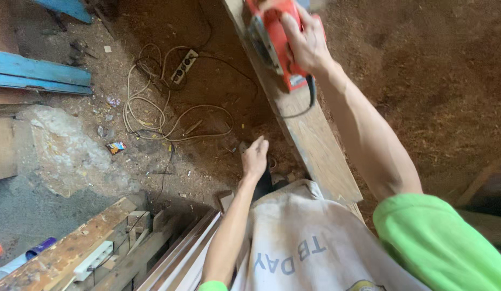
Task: The person uses a red electric sander to smooth the surface of a long wooden plank resting on a workbench. They move the sander back and forth along the length of the wood, generating sawdust, and occasionally flip the plank to work on different sides.
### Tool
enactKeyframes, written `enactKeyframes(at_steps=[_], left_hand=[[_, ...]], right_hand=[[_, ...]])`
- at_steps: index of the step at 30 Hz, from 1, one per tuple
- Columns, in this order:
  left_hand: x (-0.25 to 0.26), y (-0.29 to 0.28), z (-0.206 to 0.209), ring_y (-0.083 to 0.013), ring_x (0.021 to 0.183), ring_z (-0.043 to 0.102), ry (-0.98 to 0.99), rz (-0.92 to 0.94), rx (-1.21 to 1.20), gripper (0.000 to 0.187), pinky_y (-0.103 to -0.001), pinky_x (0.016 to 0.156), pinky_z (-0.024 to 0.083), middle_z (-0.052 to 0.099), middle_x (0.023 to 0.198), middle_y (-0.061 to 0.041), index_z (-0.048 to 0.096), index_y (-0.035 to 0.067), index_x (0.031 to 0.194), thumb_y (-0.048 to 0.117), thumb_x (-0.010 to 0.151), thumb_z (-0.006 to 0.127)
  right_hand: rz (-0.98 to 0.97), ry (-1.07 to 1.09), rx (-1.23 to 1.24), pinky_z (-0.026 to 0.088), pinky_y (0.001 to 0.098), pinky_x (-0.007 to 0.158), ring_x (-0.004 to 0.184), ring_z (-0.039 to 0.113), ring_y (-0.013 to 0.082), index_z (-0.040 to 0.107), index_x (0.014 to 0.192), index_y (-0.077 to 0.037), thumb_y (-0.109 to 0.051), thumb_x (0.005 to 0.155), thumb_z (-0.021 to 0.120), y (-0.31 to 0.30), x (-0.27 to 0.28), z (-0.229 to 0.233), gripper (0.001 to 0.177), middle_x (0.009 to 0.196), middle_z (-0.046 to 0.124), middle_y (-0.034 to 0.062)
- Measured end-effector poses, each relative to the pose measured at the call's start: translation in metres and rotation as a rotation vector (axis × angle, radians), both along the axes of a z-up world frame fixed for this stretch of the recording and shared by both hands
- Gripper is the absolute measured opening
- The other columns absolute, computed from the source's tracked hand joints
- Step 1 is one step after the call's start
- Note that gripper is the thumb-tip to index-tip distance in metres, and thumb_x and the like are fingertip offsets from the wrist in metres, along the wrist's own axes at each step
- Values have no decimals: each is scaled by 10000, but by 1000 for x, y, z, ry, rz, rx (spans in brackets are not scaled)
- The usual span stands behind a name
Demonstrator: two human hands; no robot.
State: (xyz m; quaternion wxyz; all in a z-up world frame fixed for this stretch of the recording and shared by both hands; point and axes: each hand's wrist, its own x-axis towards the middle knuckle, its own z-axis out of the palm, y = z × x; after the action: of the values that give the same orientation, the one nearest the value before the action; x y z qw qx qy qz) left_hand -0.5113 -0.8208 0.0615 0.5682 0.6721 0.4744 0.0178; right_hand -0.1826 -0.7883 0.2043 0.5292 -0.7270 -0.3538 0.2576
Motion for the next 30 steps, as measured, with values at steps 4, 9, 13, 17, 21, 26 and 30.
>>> enactKeyframes(at_steps=[4,9,13,17,21,26,30], left_hand=[[-25,-14,-13,-284,1200,695,-7,92,90,495,-362,1022,513,741,1248,-167,702,72,1277,447,985,566],[-17,-42,-25,-329,1134,698,13,83,100,510,-397,982,516,742,1186,-187,708,72,1267,477,1012,529],[3,-59,-18,-298,1170,674,-85,119,79,553,-389,998,497,728,1239,-159,698,64,1282,509,1025,494],[29,-76,8,-293,1176,687,-75,254,-92,644,-412,1022,516,708,1282,-150,576,80,1388,570,979,490],[70,-112,49,-373,1393,473,-6,319,-80,873,-548,1125,353,417,1564,-243,253,125,1588,692,961,475],[116,-161,104,-522,1470,228,266,173,93,1345,-661,1089,331,17,1666,-267,42,229,1635,626,638,853],[118,-161,120,-547,1474,197,363,67,91,1383,-643,1091,374,-103,1692,-242,71,310,1634,452,563,934]], right_hand=[[-70,163,2,438,294,474,521,544,93,603,1413,-118,-323,1096,495,-78,-57,45,392,667,577,-8],[-138,237,-110,459,289,506,556,551,87,559,1465,-118,-340,1043,498,-177,-111,54,480,698,587,0],[-137,572,-177,494,311,542,634,594,117,615,1124,-35,-389,1008,545,-253,-138,44,379,769,611,10],[-137,682,-205,478,311,566,640,586,137,633,1118,-46,-445,986,546,-329,-167,43,429,794,620,57],[-342,640,-125,518,280,665,747,624,104,621,1148,-58,-409,961,547,-387,-176,46,405,909,661,12],[-478,612,-150,474,344,503,543,563,181,626,1022,-14,-401,1020,533,-440,-172,42,398,708,595,78],[-534,543,-166,461,368,462,523,566,191,617,921,9,-390,1031,535,-461,-164,17,422,685,598,103]])
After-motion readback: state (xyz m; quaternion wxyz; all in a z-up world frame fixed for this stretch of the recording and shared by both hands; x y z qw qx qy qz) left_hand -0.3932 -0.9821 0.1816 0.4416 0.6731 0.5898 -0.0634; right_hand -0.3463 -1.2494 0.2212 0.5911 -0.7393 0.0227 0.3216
